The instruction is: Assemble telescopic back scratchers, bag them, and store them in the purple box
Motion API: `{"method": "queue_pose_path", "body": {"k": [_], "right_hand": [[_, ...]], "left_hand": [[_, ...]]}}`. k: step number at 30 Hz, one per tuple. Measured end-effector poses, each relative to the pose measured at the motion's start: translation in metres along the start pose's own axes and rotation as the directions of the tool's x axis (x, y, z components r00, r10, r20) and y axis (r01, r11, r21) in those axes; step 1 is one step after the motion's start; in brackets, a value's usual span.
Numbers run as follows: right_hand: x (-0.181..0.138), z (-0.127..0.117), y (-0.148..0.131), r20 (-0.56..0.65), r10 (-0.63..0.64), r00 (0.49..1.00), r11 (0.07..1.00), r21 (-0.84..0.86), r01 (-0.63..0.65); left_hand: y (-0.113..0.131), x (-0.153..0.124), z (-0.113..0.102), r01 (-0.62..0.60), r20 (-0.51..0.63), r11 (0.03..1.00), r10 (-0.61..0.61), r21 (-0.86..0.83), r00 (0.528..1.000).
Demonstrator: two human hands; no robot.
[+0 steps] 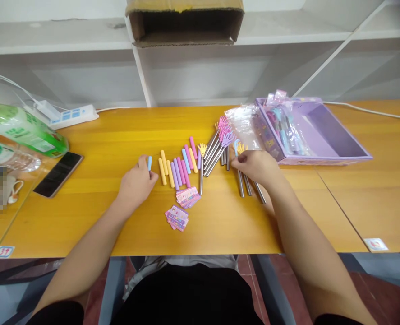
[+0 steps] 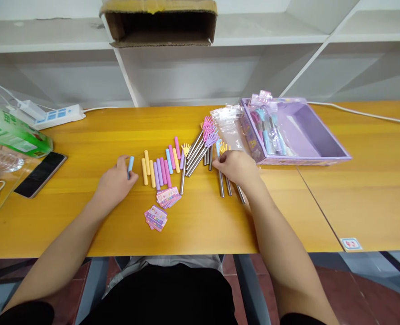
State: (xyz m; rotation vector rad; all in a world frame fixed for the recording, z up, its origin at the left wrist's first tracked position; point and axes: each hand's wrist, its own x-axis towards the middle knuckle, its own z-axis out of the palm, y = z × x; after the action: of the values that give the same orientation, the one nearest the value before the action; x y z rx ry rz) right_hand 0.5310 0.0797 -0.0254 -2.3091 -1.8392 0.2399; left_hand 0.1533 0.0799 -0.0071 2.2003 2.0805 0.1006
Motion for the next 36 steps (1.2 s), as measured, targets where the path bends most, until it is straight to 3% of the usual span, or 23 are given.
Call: {"method": "queue_pose_path", "body": {"k": [2, 4, 7, 9, 11, 14, 18, 21, 30, 36], "right_hand": [[0.003, -0.002, 0.003, -0.067, 0.033, 0.997, 0.983, 0.181, -0.02], [0.006, -0.003, 0.005, -0.161, 0.088, 0.983, 0.895, 0.445, -0.007], [0.005, -0.005, 0.001, -0.206, 0.109, 0.972, 0.544, 0.831, 0.115], [0.002, -0.007, -0.005, -0.2, 0.043, 0.979, 0.304, 0.936, 0.178], [-0.002, -0.009, -0.011, -0.178, -0.043, 0.983, 0.191, 0.964, 0.183], [-0.009, -0.01, -0.02, -0.123, -0.138, 0.983, 0.166, 0.975, 0.146], [-0.014, -0.007, -0.029, -0.074, -0.209, 0.975, 0.076, 0.993, 0.092], [-0.016, -0.004, -0.032, -0.044, -0.241, 0.97, 0.031, 0.998, 0.053], [-0.02, -0.002, -0.037, -0.003, -0.271, 0.963, 0.104, 0.994, 0.032], [-0.02, -0.004, -0.037, -0.029, -0.281, 0.959, 0.055, 0.997, 0.046]], "left_hand": [[0.0, -0.001, -0.002, -0.019, -0.05, 0.998, 0.015, -0.066, 0.999], [-0.001, -0.002, 0.0, -0.086, -0.098, 0.983, 0.071, -0.161, 0.993], [-0.002, -0.004, 0.007, -0.254, -0.164, 0.913, 0.21, -0.319, 0.964], [-0.001, -0.007, 0.013, -0.367, -0.205, 0.842, 0.309, -0.394, 0.929], [0.001, -0.01, 0.016, -0.472, -0.251, 0.77, 0.4, -0.429, 0.881], [0.004, -0.013, 0.018, -0.578, -0.317, 0.696, 0.483, -0.426, 0.816], [0.007, -0.015, 0.017, -0.626, -0.348, 0.658, 0.52, -0.419, 0.78], [0.007, -0.015, 0.019, -0.648, -0.341, 0.636, 0.551, -0.42, 0.762], [0.007, -0.017, 0.023, -0.69, -0.362, 0.587, 0.588, -0.424, 0.723], [0.008, -0.018, 0.022, -0.697, -0.434, 0.568, 0.545, -0.438, 0.717]]}}
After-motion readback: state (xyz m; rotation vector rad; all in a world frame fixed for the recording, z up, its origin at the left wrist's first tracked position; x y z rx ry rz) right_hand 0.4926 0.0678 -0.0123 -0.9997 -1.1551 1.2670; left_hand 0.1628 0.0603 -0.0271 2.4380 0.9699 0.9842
